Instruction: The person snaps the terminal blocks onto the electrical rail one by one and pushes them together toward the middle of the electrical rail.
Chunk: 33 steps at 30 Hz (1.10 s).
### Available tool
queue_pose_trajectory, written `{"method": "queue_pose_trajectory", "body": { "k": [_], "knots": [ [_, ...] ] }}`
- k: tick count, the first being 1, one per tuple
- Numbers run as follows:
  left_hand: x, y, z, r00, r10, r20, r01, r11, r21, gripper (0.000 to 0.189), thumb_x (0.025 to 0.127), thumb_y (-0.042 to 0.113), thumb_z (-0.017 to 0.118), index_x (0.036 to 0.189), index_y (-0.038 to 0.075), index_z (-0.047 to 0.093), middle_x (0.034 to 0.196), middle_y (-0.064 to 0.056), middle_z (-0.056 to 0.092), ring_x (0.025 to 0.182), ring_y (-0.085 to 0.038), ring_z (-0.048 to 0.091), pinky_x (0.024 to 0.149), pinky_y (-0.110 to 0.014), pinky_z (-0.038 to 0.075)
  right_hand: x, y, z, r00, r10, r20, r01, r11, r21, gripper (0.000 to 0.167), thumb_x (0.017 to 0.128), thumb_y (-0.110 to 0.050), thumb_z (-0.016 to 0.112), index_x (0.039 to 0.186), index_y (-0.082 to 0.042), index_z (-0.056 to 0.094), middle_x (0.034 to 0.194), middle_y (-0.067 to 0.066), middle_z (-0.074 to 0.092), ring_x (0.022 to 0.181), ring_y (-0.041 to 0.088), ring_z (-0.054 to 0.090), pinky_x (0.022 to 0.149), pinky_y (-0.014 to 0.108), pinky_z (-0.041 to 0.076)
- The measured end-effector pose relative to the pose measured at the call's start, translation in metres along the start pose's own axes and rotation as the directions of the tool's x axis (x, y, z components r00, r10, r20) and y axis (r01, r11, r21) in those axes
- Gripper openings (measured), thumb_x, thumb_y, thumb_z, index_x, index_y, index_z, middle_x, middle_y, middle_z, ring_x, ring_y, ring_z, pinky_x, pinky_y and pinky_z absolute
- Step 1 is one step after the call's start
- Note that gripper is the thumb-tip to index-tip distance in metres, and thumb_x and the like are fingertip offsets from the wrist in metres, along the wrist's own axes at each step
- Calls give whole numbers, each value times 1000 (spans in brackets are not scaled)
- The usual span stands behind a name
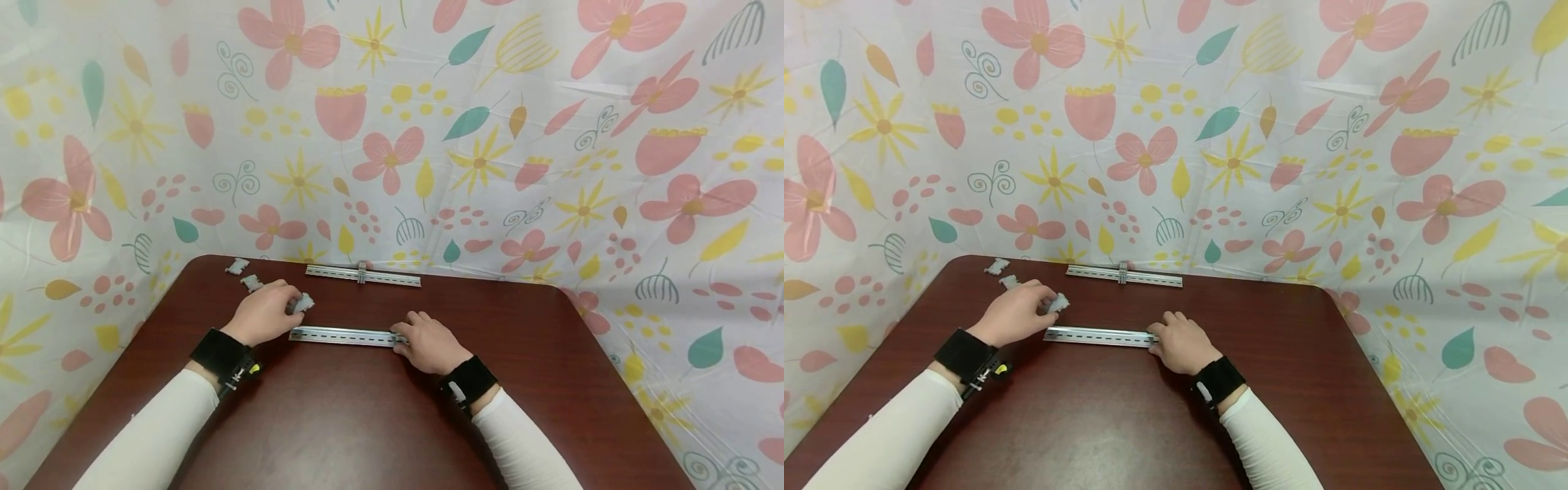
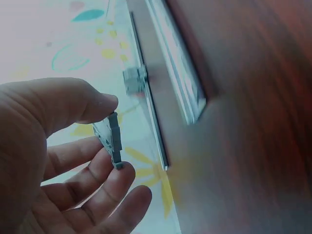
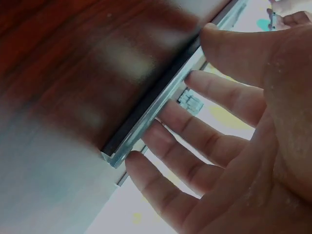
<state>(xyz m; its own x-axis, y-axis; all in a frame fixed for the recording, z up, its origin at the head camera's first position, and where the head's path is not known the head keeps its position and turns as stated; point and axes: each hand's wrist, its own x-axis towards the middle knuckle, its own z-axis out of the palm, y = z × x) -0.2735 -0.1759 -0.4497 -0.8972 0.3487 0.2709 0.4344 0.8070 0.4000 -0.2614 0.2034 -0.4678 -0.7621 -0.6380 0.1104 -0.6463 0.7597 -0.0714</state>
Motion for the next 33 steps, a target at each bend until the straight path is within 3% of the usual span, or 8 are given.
{"method": "queue_pose_trajectory", "body": {
  "k": [11, 17, 24, 30, 33],
  "knots": [
    [6, 26, 20, 996, 85, -36, -84, 996, 19, 30, 94, 18, 87, 119, 2, 79, 101, -4, 64, 88, -20, 57, 74, -37, 54, 10, -5, -1, 992, -63, -107, 71, 995, 72, 32, 107, -31, 78, 130, -9, 80, 111, 7, 68, 108, 28, 59, 93, 44, 54],
    [10, 39, 31, 993, 108, -50, -106, 994, 33, 31, 95, 21, 88, 119, 4, 80, 102, -3, 64, 90, -21, 57, 74, -37, 54, 24, -10, -2, 995, -41, -89, 57, 980, 191, 31, 111, -30, 73, 132, -8, 79, 114, 5, 70, 109, 24, 61, 94, 42, 55],
    [15, 49, 37, 992, 104, -74, -101, 994, 43, 31, 95, 23, 88, 118, 5, 80, 101, -3, 64, 89, -20, 58, 73, -38, 56, 46, -17, -4, 996, 63, -58, -32, 901, 434, 34, 115, -33, 66, 135, -9, 78, 118, 1, 72, 101, 16, 66, 90, 40, 56],
    [19, 59, 39, 987, 121, -102, -118, 992, 36, 30, 95, 23, 87, 118, 6, 79, 101, -3, 64, 89, -20, 59, 74, -39, 57, 63, -25, -2, 992, 107, -63, -60, 857, 513, 36, 114, -37, 66, 135, -11, 78, 124, 3, 75, 110, 18, 71, 96, 41, 57],
    [22, 63, 40, 983, 140, -121, -138, 990, 25, 27, 95, 22, 86, 117, 7, 79, 103, -3, 65, 90, -20, 59, 74, -38, 56, 69, -29, -2, 990, 132, -59, -77, 827, 557, 35, 114, -38, 66, 132, -10, 79, 123, 2, 76, 105, 16, 70, 92, 39, 58]
  ]
}}
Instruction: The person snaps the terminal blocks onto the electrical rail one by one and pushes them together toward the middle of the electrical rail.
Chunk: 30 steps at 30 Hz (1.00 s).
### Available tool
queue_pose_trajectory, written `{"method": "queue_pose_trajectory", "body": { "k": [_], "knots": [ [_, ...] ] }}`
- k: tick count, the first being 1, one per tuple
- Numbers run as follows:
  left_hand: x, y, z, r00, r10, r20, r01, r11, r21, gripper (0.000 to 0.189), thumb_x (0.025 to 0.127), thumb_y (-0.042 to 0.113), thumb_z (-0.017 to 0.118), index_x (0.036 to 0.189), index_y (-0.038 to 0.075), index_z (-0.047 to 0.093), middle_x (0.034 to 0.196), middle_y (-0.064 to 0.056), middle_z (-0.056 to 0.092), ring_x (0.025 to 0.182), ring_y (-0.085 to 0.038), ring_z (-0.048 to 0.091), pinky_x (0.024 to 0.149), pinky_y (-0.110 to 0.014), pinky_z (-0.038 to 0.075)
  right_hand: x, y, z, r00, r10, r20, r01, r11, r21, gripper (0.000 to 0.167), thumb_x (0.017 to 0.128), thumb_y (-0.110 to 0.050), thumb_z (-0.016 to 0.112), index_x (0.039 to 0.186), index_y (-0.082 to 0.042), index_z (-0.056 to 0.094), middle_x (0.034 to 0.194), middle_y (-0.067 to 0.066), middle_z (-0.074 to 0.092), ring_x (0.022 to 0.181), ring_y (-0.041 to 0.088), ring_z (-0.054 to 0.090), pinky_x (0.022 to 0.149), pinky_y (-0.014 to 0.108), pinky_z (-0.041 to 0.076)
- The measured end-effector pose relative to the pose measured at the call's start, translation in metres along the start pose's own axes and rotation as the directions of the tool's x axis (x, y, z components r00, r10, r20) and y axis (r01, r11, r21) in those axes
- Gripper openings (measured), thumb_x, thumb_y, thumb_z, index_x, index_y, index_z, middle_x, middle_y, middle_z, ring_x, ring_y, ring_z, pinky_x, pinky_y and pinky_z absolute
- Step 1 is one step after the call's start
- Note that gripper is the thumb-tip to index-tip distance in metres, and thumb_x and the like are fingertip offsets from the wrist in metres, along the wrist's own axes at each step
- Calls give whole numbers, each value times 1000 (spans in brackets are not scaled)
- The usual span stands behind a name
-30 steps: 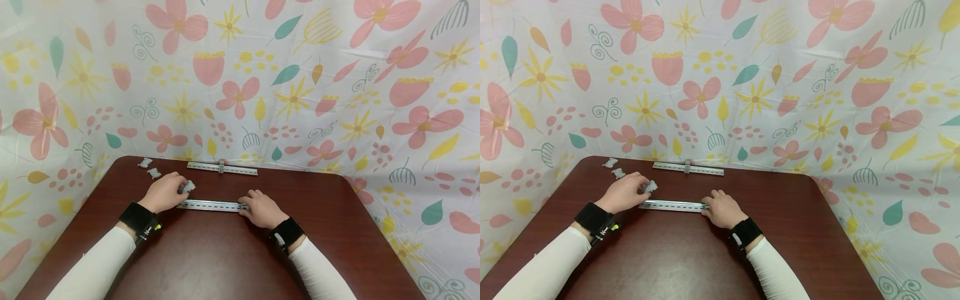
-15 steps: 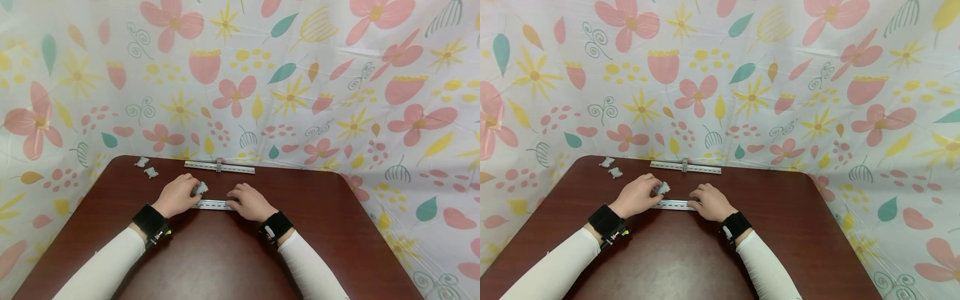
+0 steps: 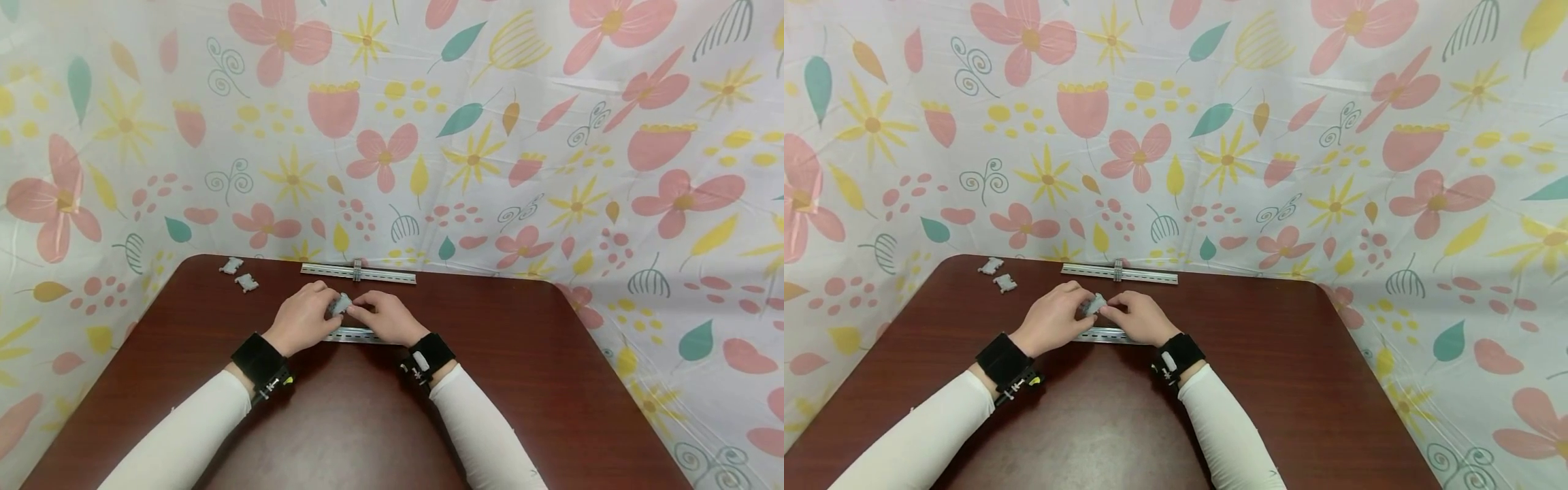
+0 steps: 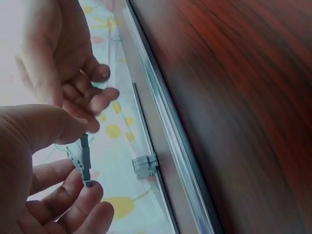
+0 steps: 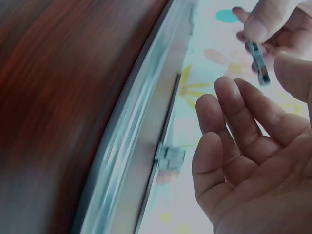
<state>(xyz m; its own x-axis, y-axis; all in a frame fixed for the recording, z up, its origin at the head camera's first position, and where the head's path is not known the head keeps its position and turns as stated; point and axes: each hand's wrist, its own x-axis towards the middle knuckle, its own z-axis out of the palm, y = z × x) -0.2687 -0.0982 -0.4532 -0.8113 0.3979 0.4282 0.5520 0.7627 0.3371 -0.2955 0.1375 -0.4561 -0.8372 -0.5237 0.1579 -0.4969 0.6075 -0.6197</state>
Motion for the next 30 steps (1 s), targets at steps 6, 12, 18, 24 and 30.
{"method": "queue_pose_trajectory", "body": {
  "k": [6, 12, 18, 24, 30],
  "knots": [
    [1, 1, 4, 998, 43, -37, -44, 999, -17, 25, 95, 19, 86, 115, 7, 79, 101, -2, 64, 89, -20, 57, 74, -37, 54, 3, 0, 4, 1000, 14, -5, -13, 997, 79, 30, 115, -34, 65, 125, -9, 80, 110, 0, 76, 87, 13, 64, 80, 33, 53],
    [0, 1, 8, 998, 56, -26, -57, 998, -25, 29, 96, 21, 88, 119, 5, 79, 103, -3, 65, 90, -20, 58, 76, -37, 55, 2, 7, 7, 1000, 9, -18, -7, 992, 129, 26, 116, -29, 63, 117, -11, 82, 99, -3, 73, 78, 14, 59, 75, 32, 49],
    [-1, 0, 9, 998, 58, 14, -57, 997, -60, 34, 96, 22, 89, 123, 3, 79, 103, -4, 66, 92, -19, 60, 79, -36, 55, 3, 14, 8, 1000, 11, -28, -6, 986, 169, 28, 116, -32, 64, 108, -13, 83, 92, -4, 72, 77, 14, 59, 75, 32, 49],
    [1, -5, 4, 999, -10, 32, 15, 989, -147, 30, 103, 24, 82, 124, 3, 80, 106, -4, 71, 93, -20, 67, 80, -40, 58, 1, 13, 4, 999, 32, -38, -25, 985, 168, 28, 115, -33, 64, 105, -14, 81, 90, -3, 71, 77, 15, 61, 75, 33, 50],
    [1, -14, -3, 989, -116, 87, 135, 956, -261, 30, 113, 26, 69, 131, 4, 79, 118, -7, 75, 101, -23, 70, 87, -46, 57, 0, 9, 3, 1000, 4, -16, -2, 990, 141, 24, 115, -30, 65, 107, -15, 82, 94, -4, 74, 82, 12, 63, 78, 32, 51]
  ]
}}
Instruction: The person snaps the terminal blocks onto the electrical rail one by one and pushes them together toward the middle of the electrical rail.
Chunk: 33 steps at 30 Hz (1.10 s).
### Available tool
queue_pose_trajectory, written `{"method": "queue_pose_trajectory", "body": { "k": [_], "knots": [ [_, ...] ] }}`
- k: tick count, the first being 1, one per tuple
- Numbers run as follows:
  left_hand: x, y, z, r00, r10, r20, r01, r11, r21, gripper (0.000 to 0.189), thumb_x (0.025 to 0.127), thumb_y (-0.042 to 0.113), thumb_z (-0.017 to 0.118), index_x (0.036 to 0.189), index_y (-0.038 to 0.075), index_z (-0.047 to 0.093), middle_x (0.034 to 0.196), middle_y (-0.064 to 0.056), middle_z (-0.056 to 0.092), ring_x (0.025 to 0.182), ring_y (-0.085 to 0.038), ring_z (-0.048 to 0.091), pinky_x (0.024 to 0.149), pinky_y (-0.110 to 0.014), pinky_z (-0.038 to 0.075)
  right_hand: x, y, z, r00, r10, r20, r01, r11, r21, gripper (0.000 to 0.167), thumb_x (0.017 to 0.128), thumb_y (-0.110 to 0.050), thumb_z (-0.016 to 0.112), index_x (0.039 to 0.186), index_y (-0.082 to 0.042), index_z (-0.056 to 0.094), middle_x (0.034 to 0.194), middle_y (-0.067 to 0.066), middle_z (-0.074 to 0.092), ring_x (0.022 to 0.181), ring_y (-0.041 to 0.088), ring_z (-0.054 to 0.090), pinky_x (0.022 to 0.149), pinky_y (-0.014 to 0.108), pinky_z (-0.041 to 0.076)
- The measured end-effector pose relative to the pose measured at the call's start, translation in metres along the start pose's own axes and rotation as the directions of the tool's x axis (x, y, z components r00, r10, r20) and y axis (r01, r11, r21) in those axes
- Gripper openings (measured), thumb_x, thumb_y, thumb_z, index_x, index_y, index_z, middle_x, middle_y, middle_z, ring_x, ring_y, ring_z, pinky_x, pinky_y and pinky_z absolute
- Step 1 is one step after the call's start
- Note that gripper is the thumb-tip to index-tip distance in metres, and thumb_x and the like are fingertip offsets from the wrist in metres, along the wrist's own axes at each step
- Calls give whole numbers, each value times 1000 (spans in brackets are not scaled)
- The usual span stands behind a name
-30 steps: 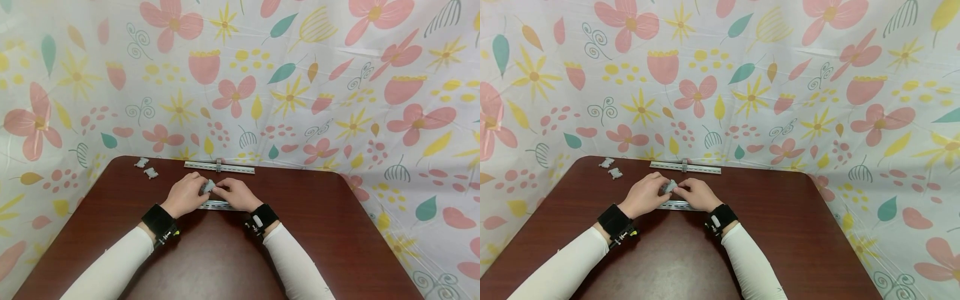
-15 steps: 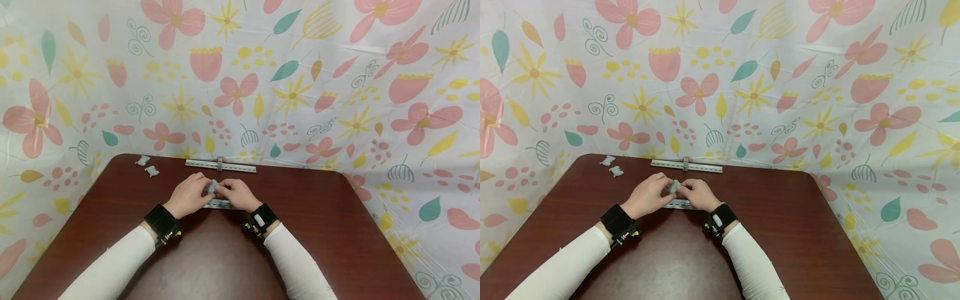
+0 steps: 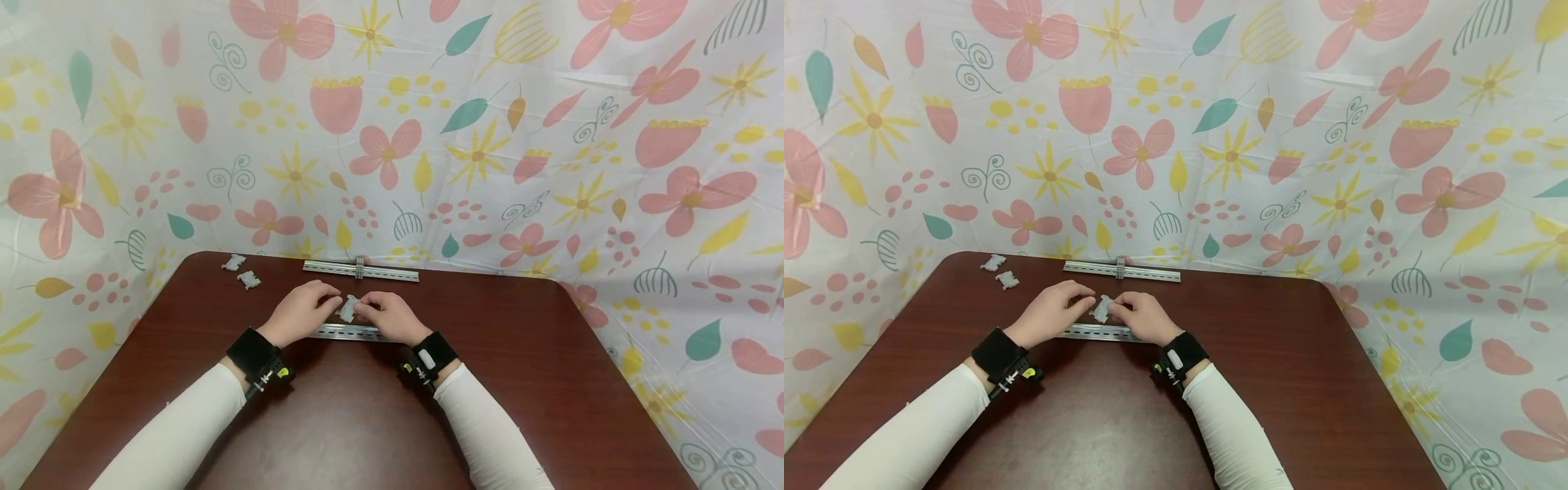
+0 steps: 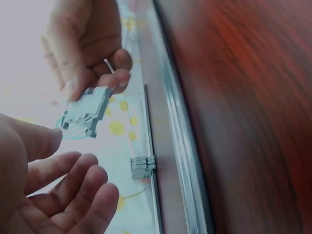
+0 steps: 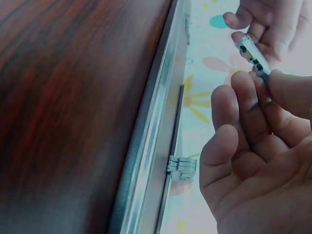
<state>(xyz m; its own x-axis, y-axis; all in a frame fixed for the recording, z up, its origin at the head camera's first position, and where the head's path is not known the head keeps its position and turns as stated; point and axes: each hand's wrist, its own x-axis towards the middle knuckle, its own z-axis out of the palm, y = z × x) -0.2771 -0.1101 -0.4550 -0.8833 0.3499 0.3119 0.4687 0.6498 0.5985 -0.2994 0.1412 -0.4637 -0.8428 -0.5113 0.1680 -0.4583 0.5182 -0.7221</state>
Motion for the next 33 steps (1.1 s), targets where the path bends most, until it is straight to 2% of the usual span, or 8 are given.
{"method": "queue_pose_trajectory", "body": {
  "k": [6, 11, 15, 20, 26, 30, 33],
  "knots": [
    [1, -4, -3, 999, -4, 55, 10, 994, -110, 27, 115, 25, 67, 131, 8, 80, 119, -5, 74, 98, -19, 65, 87, -42, 53, 1, -5, 1, 998, -29, 51, 31, 999, -26, 25, 115, -30, 65, 108, -14, 82, 98, -4, 74, 80, 13, 58, 75, 31, 49],
    [1, -3, -3, 997, 15, 80, -4, 990, -141, 20, 113, 23, 70, 124, 13, 83, 107, 1, 72, 88, -17, 62, 82, -39, 51, -1, -7, 1, 997, -14, 76, 17, 1000, -26, 26, 115, -33, 65, 109, -14, 82, 98, -4, 72, 77, 12, 56, 72, 31, 47],
    [1, -4, -3, 995, 27, 93, -7, 979, -202, 15, 112, 22, 71, 118, 15, 83, 100, 3, 70, 83, -17, 62, 77, -37, 51, -1, -8, 0, 997, -17, 82, 19, 1000, -23, 26, 115, -34, 65, 109, -16, 82, 96, -4, 71, 73, 13, 55, 70, 31, 47],
    [2, -6, -2, 995, 14, 94, 15, 953, -302, 14, 112, 22, 71, 115, 15, 83, 98, -5, 75, 80, -21, 64, 75, -35, 52, -2, -9, -2, 998, -24, 62, 24, 1000, -1, 27, 115, -35, 65, 108, -15, 82, 94, -4, 73, 73, 13, 56, 70, 32, 48],
    [0, -5, -4, 998, -32, 62, 54, 918, -392, 16, 111, 21, 73, 115, 10, 85, 104, -5, 78, 90, -31, 73, 79, -34, 58, -3, -9, -1, 999, -29, 32, 27, 999, 42, 27, 115, -39, 65, 105, -18, 79, 90, -3, 72, 75, 15, 60, 71, 32, 50],
    [-2, -3, -4, 996, -65, 63, 86, 888, -452, 19, 111, 21, 73, 117, 7, 84, 102, -11, 77, 85, -35, 69, 77, -35, 57, -3, -9, 0, 999, -37, 33, 36, 998, 42, 31, 115, -41, 64, 98, -18, 76, 84, 3, 70, 65, 13, 53, 67, 31, 46],
    [-2, -2, -3, 994, -82, 70, 105, 871, -480, 19, 111, 21, 73, 117, 6, 84, 98, -15, 75, 81, -31, 66, 74, -35, 56, -4, -8, 0, 999, -41, 34, 39, 999, 38, 35, 115, -43, 63, 94, -18, 75, 80, 5, 68, 60, 12, 48, 64, 31, 43]
  ]
}}
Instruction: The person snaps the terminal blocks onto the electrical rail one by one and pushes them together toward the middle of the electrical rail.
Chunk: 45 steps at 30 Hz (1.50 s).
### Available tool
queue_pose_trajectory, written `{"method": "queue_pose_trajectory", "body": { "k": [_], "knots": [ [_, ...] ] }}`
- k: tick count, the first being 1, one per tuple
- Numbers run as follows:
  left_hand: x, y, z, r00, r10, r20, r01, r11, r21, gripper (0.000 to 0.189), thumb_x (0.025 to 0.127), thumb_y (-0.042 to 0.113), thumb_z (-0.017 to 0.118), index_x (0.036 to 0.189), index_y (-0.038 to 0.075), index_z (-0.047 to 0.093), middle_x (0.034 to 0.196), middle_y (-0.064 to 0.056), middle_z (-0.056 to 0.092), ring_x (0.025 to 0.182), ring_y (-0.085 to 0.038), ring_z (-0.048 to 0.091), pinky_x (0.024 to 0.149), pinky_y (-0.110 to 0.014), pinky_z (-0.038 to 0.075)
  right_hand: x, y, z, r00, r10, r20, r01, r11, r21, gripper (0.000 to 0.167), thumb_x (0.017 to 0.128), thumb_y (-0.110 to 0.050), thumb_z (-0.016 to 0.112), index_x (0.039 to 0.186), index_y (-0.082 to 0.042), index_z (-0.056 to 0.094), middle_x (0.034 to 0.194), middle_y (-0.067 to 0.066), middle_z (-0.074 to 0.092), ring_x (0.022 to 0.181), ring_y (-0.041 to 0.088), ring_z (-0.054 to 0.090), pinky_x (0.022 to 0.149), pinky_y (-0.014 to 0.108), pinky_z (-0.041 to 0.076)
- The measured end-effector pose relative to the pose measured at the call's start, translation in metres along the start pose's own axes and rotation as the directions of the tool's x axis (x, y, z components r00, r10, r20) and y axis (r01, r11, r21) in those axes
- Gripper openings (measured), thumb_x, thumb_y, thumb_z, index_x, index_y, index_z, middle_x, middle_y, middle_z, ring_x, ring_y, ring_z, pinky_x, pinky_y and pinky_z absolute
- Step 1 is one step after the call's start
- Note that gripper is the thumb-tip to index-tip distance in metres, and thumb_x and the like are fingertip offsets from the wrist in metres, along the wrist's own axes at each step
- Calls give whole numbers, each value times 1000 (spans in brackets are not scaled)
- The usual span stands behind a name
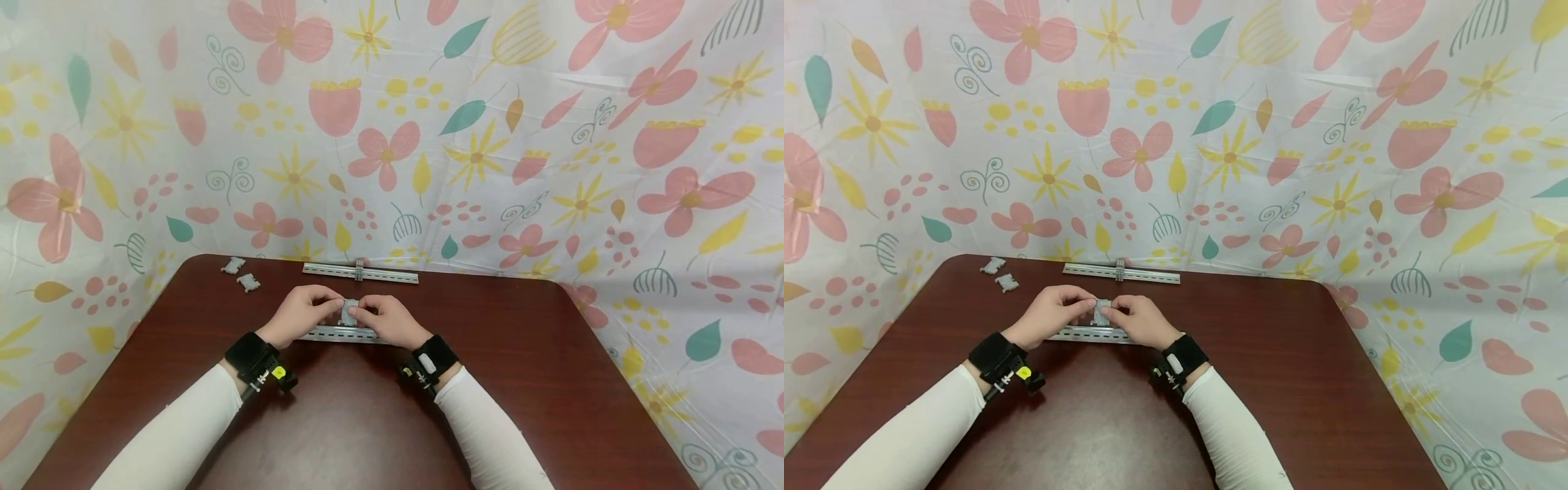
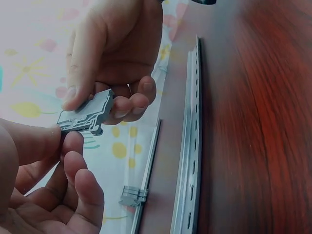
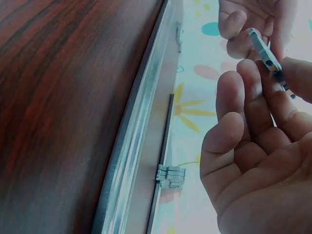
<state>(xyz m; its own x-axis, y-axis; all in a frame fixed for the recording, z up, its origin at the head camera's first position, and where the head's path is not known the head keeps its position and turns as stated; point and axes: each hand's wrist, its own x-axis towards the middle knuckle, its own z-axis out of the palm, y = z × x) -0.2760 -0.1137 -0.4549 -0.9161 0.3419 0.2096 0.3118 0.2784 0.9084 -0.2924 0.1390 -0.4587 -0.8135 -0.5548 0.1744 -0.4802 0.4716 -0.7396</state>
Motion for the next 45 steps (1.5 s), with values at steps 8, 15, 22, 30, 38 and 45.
{"method": "queue_pose_trajectory", "body": {
  "k": [8, 15, 22, 30, 38, 45],
  "knots": [
    [-1, -2, 2, 998, -67, 4, 67, 995, -70, 18, 111, 21, 73, 116, 8, 84, 85, -11, 69, 75, -21, 60, 70, -31, 51, -2, -3, 1, 1000, -9, 5, 9, 1000, 10, 41, 115, -41, 63, 91, -10, 75, 84, 15, 69, 61, 13, 48, 64, 30, 41],
    [0, -7, 0, 993, -109, 43, 111, 992, -51, 24, 112, 24, 71, 121, 6, 82, 97, -12, 74, 85, -29, 65, 75, -34, 53, 0, -1, 2, 1000, -6, 5, 6, 1000, 7, 39, 115, -38, 64, 86, -13, 73, 75, -2, 62, 60, 12, 47, 63, 29, 41],
    [3, -17, -6, 997, -74, 36, 66, 981, 183, 34, 112, 30, 71, 133, 4, 77, 126, -10, 76, 110, -27, 71, 93, -44, 57, 1, 3, 2, 1000, 14, -5, -14, 1000, -18, 44, 114, -39, 64, 84, -8, 72, 70, -5, 56, 60, 11, 48, 63, 28, 41],
    [6, -27, -8, 987, -70, 142, 5, 912, 410, 35, 103, 28, 82, 127, 3, 79, 114, -6, 75, 104, -22, 70, 92, -46, 59, 5, 9, 6, 998, 55, -15, -56, 996, -70, 44, 114, -33, 64, 73, -17, 62, 64, -7, 47, 57, 11, 43, 62, 28, 36],
    [6, -31, -8, 977, -72, 203, -37, 871, 489, 39, 93, 27, 92, 123, 4, 82, 115, -5, 75, 110, -26, 70, 98, -47, 59, 11, 8, 12, 993, 116, -29, -119, 980, -157, 47, 111, -27, 60, 67, -20, 47, 61, -9, 36, 53, 9, 34, 59, 27, 30],
    [3, -25, -7, 971, -69, 229, -60, 856, 513, 37, 89, 23, 95, 120, 6, 85, 115, -5, 73, 109, -25, 67, 97, -46, 59, 15, 3, 16, 986, 164, -10, -162, 959, -231, 47, 109, -24, 60, 65, -21, 43, 62, -9, 33, 55, 10, 31, 61, 28, 30]
  ]
}}
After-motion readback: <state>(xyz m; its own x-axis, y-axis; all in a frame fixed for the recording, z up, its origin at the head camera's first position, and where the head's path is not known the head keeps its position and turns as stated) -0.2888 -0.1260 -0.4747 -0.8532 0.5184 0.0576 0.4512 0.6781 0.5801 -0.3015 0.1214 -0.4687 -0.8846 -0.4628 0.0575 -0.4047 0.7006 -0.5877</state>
